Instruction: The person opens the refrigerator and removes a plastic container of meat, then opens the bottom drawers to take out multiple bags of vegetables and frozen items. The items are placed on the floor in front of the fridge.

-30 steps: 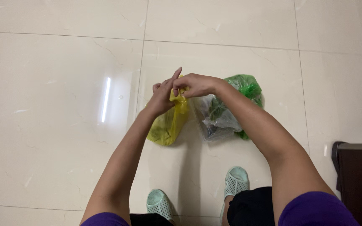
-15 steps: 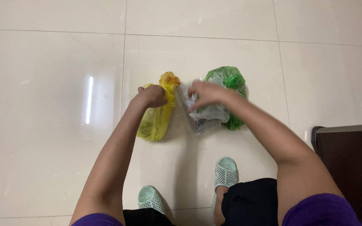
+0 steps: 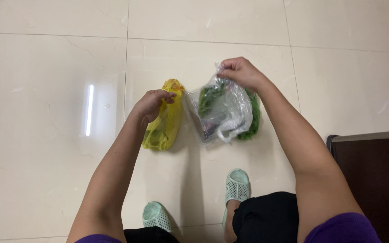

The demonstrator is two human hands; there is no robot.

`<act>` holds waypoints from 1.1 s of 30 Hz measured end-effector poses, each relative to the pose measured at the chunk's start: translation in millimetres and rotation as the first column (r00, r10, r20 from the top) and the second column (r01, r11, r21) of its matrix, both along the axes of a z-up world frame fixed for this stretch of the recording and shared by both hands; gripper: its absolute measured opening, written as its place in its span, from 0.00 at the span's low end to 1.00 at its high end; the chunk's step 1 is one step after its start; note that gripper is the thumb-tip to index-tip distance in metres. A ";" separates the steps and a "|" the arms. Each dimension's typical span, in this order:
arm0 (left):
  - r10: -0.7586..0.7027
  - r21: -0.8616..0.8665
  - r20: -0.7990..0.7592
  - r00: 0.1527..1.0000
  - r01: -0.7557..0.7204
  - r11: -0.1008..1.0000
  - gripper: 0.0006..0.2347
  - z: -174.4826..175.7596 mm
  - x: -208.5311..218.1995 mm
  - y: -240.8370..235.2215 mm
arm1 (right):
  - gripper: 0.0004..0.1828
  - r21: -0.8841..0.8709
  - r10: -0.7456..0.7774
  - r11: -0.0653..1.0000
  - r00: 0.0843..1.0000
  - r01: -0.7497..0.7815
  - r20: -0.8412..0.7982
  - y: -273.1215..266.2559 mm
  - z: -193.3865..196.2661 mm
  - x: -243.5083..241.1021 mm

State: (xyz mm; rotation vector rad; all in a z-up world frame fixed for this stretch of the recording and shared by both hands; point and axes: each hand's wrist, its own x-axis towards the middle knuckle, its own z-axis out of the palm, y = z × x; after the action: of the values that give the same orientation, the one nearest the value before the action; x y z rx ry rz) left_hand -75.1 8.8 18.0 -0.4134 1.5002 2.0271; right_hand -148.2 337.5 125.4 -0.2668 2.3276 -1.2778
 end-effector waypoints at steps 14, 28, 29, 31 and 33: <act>-0.136 0.231 -0.183 0.974 0.177 0.957 0.22 -23.5 24.6 5.7 | 0.18 0.312 -0.417 0.897 0.837 0.314 0.355 -68.3 -125.5 -3.9; 0.357 0.288 0.001 0.934 -0.342 0.894 0.15 -12.3 15.5 -49.0 | 0.12 0.238 -0.338 0.920 0.937 0.310 0.087 -3.1 -66.9 -2.7; 0.393 0.325 0.011 0.920 -0.374 0.868 0.15 -11.6 15.8 -51.0 | 0.13 0.387 -0.268 0.905 0.945 0.179 0.189 2.6 -69.2 10.2; 0.458 0.397 0.034 0.888 -0.432 0.809 0.14 -9.9 16.2 -52.8 | 0.17 0.517 -0.198 0.856 0.923 -0.001 0.331 14.7 -72.2 36.7; 0.505 0.383 0.034 0.863 -0.477 0.791 0.14 -6.5 15.8 -53.9 | 0.20 0.645 -0.220 0.764 0.950 0.028 0.219 29.2 -64.9 46.5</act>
State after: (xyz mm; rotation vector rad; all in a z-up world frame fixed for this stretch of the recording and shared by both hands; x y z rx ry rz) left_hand -59.2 -45.1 11.5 -0.6253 1.0574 2.7032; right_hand -101.7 366.7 60.5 0.2910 2.3871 -0.4569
